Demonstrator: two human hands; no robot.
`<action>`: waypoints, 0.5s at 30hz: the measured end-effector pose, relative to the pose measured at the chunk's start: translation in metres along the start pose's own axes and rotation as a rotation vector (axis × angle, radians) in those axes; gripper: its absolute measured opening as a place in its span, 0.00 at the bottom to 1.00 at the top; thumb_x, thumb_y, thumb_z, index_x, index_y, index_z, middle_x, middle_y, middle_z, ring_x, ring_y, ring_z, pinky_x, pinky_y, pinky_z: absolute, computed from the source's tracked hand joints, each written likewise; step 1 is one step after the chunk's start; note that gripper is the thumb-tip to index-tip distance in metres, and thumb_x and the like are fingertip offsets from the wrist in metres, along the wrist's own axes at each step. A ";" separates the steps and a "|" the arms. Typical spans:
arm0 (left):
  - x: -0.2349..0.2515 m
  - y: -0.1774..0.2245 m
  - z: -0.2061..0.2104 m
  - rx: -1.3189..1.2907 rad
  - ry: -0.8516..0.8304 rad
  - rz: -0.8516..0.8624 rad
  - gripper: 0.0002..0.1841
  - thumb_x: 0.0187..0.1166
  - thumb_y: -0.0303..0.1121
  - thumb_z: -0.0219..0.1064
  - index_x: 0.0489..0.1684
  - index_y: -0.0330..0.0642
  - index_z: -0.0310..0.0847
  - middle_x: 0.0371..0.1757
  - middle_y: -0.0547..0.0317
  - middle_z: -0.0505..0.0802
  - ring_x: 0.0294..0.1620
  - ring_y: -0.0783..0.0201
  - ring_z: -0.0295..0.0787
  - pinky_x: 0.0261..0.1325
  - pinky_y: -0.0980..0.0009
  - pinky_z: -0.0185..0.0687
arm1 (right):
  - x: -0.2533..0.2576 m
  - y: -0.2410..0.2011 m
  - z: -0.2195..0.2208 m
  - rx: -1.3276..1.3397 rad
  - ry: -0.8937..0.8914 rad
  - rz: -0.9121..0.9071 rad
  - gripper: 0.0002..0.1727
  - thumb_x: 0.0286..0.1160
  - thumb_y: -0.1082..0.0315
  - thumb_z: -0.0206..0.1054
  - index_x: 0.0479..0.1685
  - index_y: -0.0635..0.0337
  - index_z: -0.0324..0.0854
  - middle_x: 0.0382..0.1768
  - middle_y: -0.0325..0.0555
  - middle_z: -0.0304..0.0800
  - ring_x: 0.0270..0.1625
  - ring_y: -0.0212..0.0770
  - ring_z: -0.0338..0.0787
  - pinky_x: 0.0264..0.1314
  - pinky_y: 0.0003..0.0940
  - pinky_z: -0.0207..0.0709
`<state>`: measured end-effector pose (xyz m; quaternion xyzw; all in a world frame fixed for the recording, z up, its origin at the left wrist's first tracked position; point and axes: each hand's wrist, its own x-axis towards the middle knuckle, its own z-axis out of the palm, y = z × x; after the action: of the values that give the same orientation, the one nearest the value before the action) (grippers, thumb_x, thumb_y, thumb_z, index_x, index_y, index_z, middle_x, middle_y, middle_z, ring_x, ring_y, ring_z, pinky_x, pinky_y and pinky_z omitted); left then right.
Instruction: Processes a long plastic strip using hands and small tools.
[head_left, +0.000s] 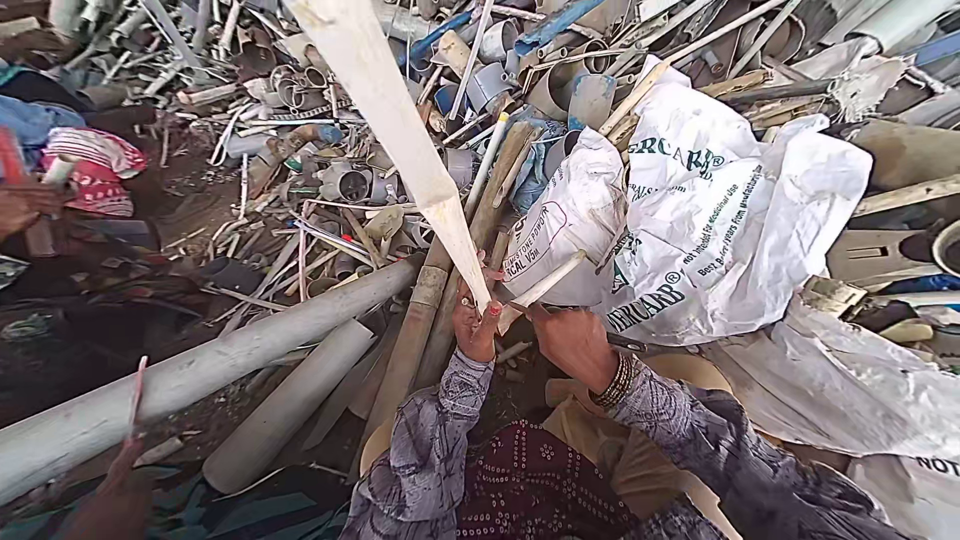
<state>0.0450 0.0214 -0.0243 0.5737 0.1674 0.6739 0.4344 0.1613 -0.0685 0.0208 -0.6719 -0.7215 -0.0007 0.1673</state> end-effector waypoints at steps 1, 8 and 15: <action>0.001 -0.001 0.000 0.005 0.010 0.003 0.11 0.77 0.55 0.67 0.39 0.65 0.90 0.61 0.81 0.93 0.75 0.76 0.79 0.82 0.69 0.68 | -0.002 -0.001 0.004 -0.033 0.083 -0.058 0.11 0.76 0.71 0.61 0.35 0.68 0.88 0.17 0.59 0.85 0.21 0.62 0.90 0.17 0.53 0.75; 0.002 -0.002 0.000 0.008 0.005 0.012 0.10 0.77 0.54 0.67 0.36 0.65 0.90 0.61 0.81 0.93 0.77 0.74 0.78 0.83 0.68 0.67 | -0.002 0.006 0.006 -0.037 0.111 -0.065 0.14 0.78 0.67 0.61 0.33 0.67 0.88 0.16 0.57 0.84 0.20 0.61 0.89 0.17 0.52 0.75; 0.001 -0.002 -0.002 0.015 -0.006 0.021 0.10 0.78 0.53 0.67 0.41 0.66 0.91 0.64 0.82 0.91 0.76 0.75 0.78 0.81 0.69 0.69 | -0.005 0.001 0.011 -0.033 0.163 -0.060 0.12 0.75 0.68 0.62 0.32 0.67 0.89 0.13 0.56 0.82 0.18 0.59 0.88 0.15 0.50 0.73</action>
<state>0.0444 0.0243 -0.0256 0.5809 0.1653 0.6751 0.4236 0.1597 -0.0708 0.0087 -0.6502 -0.7252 -0.0724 0.2144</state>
